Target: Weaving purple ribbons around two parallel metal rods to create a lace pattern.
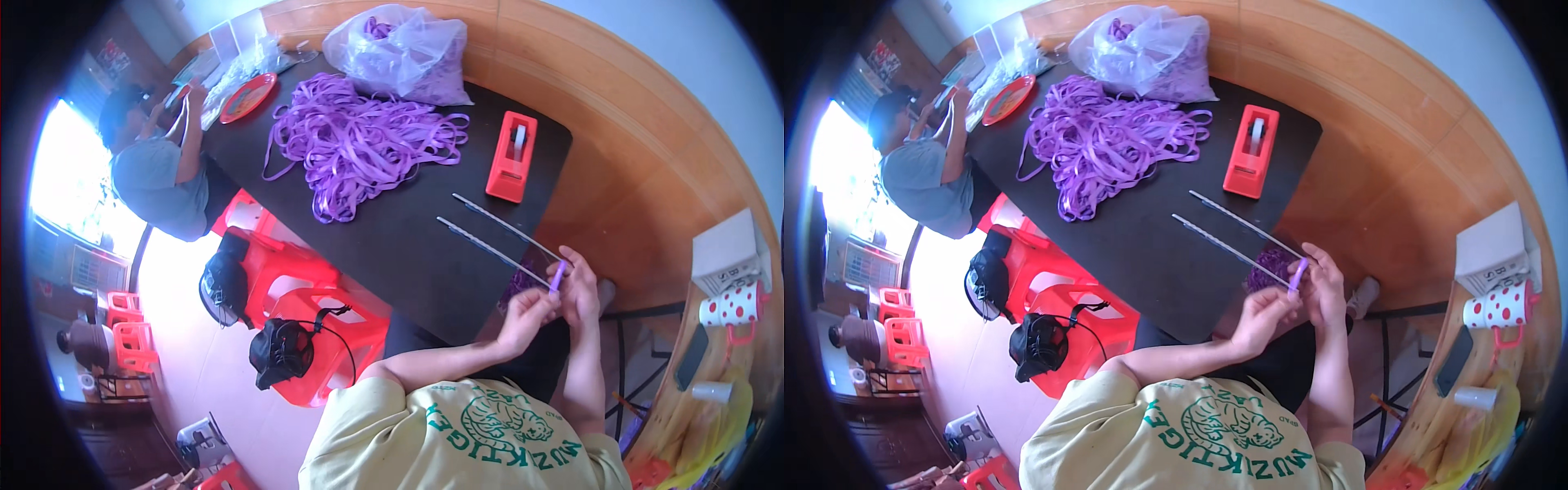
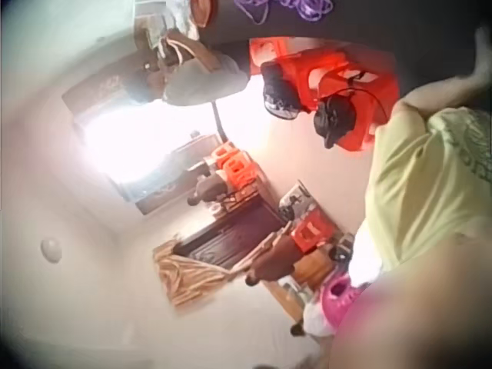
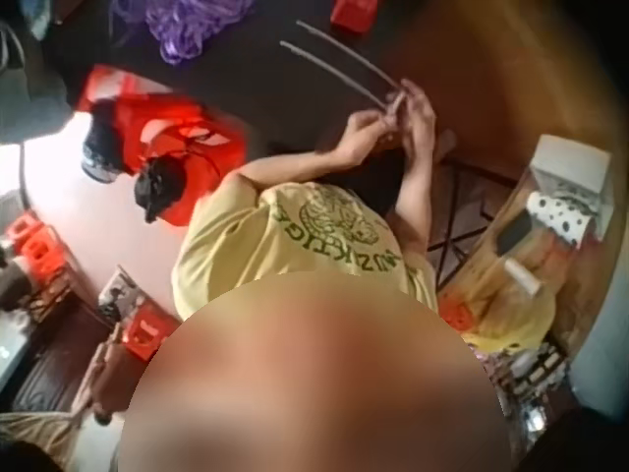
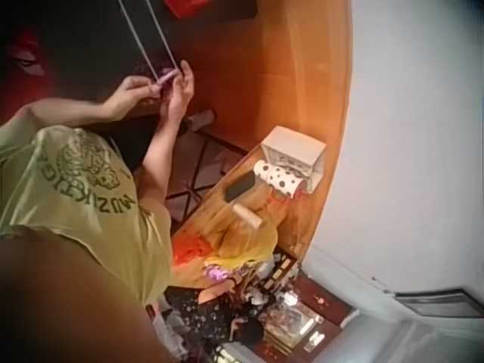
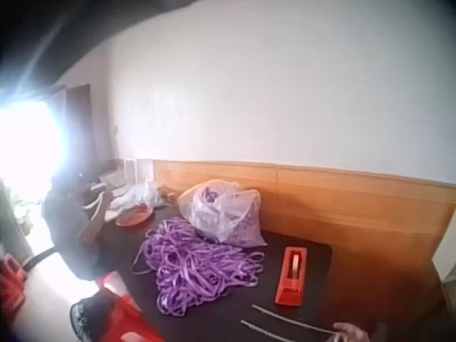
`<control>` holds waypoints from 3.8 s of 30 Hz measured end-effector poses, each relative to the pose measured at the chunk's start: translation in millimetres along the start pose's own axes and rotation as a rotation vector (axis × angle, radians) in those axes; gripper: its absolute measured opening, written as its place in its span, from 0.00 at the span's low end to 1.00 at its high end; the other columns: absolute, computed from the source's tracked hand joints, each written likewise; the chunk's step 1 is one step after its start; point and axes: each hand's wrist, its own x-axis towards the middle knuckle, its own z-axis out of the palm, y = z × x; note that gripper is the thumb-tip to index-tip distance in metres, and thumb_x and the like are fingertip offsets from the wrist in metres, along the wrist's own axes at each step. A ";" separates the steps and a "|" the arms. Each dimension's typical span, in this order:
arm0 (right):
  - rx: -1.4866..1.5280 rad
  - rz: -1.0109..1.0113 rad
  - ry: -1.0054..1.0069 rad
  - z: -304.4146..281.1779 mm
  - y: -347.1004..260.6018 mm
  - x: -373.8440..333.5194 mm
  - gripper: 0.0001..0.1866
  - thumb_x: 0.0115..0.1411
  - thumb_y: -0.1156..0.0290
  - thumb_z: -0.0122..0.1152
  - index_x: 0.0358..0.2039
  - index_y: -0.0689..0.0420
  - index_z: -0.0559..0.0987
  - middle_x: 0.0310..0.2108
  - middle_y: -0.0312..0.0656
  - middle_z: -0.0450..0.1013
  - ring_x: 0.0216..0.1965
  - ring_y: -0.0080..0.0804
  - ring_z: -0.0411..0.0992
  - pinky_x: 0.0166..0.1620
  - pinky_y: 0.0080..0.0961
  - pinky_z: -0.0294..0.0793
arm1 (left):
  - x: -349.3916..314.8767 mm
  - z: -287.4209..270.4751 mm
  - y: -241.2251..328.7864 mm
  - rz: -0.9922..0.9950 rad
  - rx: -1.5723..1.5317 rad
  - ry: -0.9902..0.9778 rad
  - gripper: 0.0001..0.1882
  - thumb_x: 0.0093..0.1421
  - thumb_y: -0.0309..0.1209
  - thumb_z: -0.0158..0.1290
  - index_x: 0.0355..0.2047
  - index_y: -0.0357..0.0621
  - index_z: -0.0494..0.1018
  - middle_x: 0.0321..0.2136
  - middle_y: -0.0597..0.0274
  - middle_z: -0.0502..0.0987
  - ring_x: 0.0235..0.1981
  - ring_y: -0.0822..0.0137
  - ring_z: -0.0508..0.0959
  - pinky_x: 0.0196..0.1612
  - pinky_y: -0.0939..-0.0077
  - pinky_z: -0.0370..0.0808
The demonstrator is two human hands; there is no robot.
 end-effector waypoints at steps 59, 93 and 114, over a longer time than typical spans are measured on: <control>-0.468 -0.554 -0.333 234.3 -49.6 22.5 0.27 0.50 0.77 0.67 0.51 0.61 0.69 0.38 0.41 0.72 0.39 0.28 0.70 0.42 0.24 0.70 | -44.0 81.6 352.4 0.571 0.965 -0.379 0.08 0.58 0.28 0.54 0.28 0.34 0.76 0.14 0.63 0.74 0.10 0.80 0.69 0.13 0.88 0.63; -0.824 -0.245 -0.382 -14.4 -80.9 5.4 0.05 0.50 0.86 0.59 0.27 0.64 0.80 0.26 0.37 0.72 0.31 0.24 0.70 0.37 0.19 0.69 | 2.2 -7.3 3.0 -0.156 0.104 -0.205 0.13 0.66 0.32 0.46 0.45 0.36 0.73 0.29 0.59 0.77 0.27 0.71 0.74 0.32 0.79 0.71; -0.430 -0.034 0.081 -43.4 62.6 -23.6 0.06 0.57 0.79 0.54 0.34 0.62 0.79 0.27 0.35 0.74 0.32 0.18 0.70 0.38 0.16 0.68 | 38.7 -12.3 20.8 -0.014 0.308 -0.134 0.19 0.63 0.27 0.47 0.53 0.33 0.63 0.30 0.54 0.79 0.20 0.70 0.77 0.20 0.87 0.68</control>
